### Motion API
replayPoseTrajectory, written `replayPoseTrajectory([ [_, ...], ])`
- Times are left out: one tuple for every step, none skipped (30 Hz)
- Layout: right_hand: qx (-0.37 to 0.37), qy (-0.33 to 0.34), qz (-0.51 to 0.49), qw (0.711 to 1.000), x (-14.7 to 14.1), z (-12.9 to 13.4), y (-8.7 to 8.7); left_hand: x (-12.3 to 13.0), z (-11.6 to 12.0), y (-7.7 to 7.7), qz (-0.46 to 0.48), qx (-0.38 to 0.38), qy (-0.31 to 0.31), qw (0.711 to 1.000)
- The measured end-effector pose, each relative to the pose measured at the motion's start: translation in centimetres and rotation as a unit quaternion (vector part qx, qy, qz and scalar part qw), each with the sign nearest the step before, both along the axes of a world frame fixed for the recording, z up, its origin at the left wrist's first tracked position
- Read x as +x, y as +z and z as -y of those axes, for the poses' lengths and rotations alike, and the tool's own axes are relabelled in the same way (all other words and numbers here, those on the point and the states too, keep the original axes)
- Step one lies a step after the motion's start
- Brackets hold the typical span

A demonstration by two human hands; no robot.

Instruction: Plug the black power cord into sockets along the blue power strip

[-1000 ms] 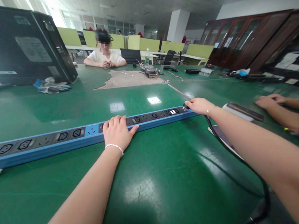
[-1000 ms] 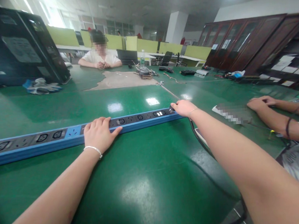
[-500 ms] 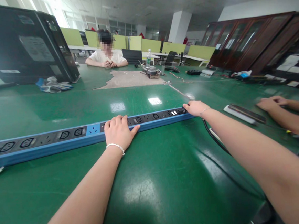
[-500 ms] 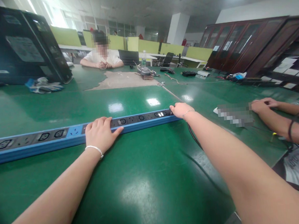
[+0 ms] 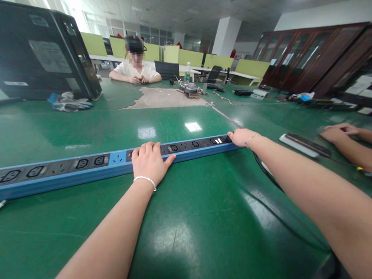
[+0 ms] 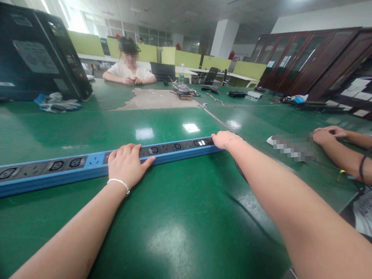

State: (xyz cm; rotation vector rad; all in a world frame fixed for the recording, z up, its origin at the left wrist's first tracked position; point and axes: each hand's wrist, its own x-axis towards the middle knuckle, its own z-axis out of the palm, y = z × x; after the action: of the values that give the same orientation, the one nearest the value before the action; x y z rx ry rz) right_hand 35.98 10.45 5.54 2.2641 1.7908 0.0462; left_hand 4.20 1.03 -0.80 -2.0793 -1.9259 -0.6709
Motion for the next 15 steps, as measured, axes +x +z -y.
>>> replayPoseTrajectory([
  [-0.004,0.002,-0.001,1.000,0.2,-0.1,0.0,0.0,0.0,0.0,-0.001,0.001,-0.001,1.000],
  [-0.003,0.005,-0.005,1.000,0.3,-0.1,-0.1,0.0,0.0,0.0,-0.001,0.002,-0.001,1.000],
  [0.004,0.007,-0.009,1.000,0.4,0.1,-0.3,0.0,0.0,0.0,-0.001,0.003,-0.001,1.000],
  [0.015,0.008,-0.014,1.000,0.5,0.3,-0.4,0.0,0.0,0.0,0.000,0.002,-0.001,1.000],
  [0.030,0.006,-0.019,0.999,0.5,0.6,-0.6,0.0,0.0,0.0,0.000,0.001,0.000,1.000],
  [0.044,0.003,-0.024,0.999,0.5,0.9,-0.7,0.0,0.0,0.1,0.000,0.000,0.000,1.000],
  [0.053,0.000,-0.028,0.998,0.5,1.1,-0.8,0.0,0.0,0.1,-0.002,-0.001,0.001,1.000],
  [0.055,-0.002,-0.032,0.998,0.5,1.2,-0.8,0.0,0.0,0.0,-0.004,0.000,0.001,1.000],
  [0.050,-0.001,-0.035,0.998,0.4,1.1,-0.8,0.0,0.0,0.0,-0.007,0.001,0.001,1.000],
  [0.040,0.001,-0.035,0.999,0.4,1.0,-0.7,0.0,0.0,0.0,-0.008,0.003,0.002,1.000],
  [0.028,0.004,-0.032,0.999,0.4,0.7,-0.6,0.0,0.0,0.0,-0.009,0.004,0.001,1.000],
  [0.017,0.005,-0.028,0.999,0.4,0.4,-0.5,0.0,0.0,0.0,-0.010,0.005,0.001,1.000],
  [0.010,0.004,-0.024,1.000,0.4,0.2,-0.4,0.0,0.0,0.0,-0.010,0.005,0.001,1.000],
  [0.005,0.003,-0.022,1.000,0.5,-0.1,-0.4,0.0,0.0,-0.1,-0.009,0.005,0.001,1.000],
  [0.003,0.002,-0.020,1.000,0.5,-0.2,-0.4,0.0,0.0,-0.1,-0.009,0.006,0.001,1.000],
])
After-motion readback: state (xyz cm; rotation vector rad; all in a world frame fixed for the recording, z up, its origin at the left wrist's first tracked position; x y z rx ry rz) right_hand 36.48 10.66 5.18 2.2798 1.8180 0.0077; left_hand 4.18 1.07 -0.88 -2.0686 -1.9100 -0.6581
